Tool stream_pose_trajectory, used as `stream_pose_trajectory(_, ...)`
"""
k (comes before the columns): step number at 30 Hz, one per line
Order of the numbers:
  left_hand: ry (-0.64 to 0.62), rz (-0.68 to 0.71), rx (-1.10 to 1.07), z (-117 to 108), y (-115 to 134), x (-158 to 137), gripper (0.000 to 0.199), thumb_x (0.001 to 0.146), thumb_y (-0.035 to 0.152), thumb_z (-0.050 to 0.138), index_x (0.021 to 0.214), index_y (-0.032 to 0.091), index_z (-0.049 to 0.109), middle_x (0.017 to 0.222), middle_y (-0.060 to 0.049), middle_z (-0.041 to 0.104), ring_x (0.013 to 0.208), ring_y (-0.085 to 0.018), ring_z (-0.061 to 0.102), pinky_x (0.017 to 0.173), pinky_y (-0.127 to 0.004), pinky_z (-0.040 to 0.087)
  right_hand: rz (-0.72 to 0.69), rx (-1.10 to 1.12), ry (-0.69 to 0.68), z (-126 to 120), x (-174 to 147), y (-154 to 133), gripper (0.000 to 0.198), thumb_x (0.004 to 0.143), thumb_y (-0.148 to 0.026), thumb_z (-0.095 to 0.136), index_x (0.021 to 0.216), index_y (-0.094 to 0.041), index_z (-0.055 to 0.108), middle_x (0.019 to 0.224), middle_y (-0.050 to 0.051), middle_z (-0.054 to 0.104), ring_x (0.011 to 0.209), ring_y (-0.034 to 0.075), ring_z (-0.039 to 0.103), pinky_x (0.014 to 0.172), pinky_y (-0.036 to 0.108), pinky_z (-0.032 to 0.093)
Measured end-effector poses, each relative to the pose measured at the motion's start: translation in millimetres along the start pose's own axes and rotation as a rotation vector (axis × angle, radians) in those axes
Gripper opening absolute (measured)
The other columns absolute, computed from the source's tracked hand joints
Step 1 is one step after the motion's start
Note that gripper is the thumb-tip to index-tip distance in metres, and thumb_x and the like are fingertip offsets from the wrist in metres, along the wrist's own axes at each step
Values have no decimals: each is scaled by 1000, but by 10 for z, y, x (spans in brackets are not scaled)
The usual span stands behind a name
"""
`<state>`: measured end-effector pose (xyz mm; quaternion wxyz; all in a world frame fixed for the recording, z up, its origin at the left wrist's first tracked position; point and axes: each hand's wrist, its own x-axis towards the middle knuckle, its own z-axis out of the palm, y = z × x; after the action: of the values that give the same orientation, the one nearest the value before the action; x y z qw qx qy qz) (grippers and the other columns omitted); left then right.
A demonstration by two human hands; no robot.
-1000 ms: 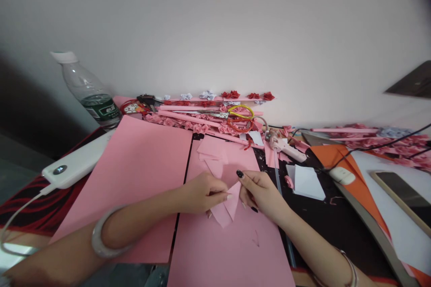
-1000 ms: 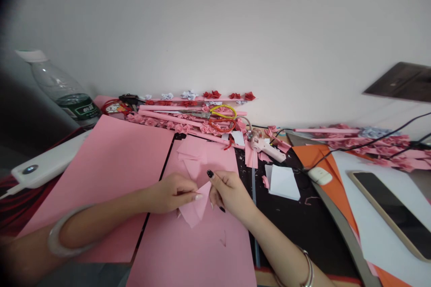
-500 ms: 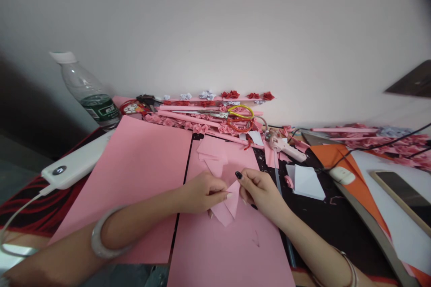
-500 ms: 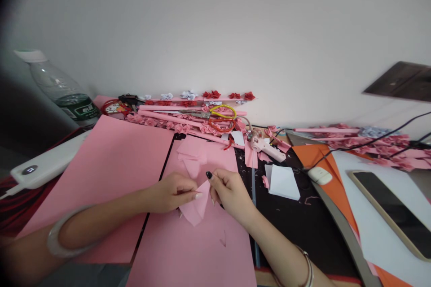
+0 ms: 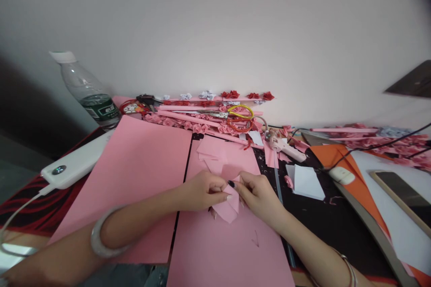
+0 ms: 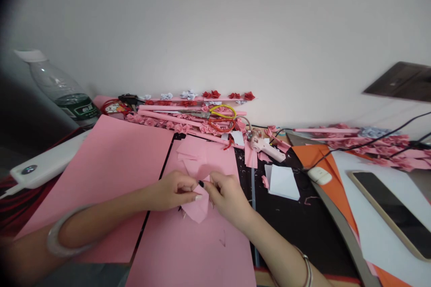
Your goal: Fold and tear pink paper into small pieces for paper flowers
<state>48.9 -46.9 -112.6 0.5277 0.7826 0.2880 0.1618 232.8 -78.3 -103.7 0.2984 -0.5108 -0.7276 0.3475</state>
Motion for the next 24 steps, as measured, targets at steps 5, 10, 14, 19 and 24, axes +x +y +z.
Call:
stream_pose_trajectory(5,40,-2,38,1,11,1,32,78,22,48,54,17,27,50,8,21,45,-5,23,41,-19,19,-7,-31,-16,-4,16,16,33,83,-26,45,54,-19,32,44,-7,36,43,7,32,43,20,24)
stream_pose_trajectory(10,93,-33,37,-3,17,4,29,78,23,48,55,16,32,49,7,26,46,-5,25,42,-19,19,28,14,-123,-5,18,34,30,85,-28,42,57,-19,37,46,-5,42,42,8,38,42,20,26)
stream_pose_trajectory(14,42,-64,-57,-25,18,7,28,74,27,55,57,16,36,50,8,27,47,-5,26,43,-18,20,0,4,-88,-11,12,21,31,84,-26,43,56,-19,34,44,-6,39,42,7,36,42,20,25)
stream_pose_trajectory(19,-30,-102,-229,-75,42,7,21,68,25,62,65,15,44,53,8,41,48,-5,34,46,-17,27,9,-6,-83,-23,15,27,30,84,-25,42,56,-19,34,45,-6,37,42,7,33,42,20,24)
stream_pose_trajectory(24,-9,-67,-139,-89,34,8,23,75,31,56,63,14,47,50,8,32,46,-5,28,44,-17,22,8,-17,-82,-9,10,45,32,84,-27,43,56,-20,31,44,-6,37,41,7,32,42,21,23)
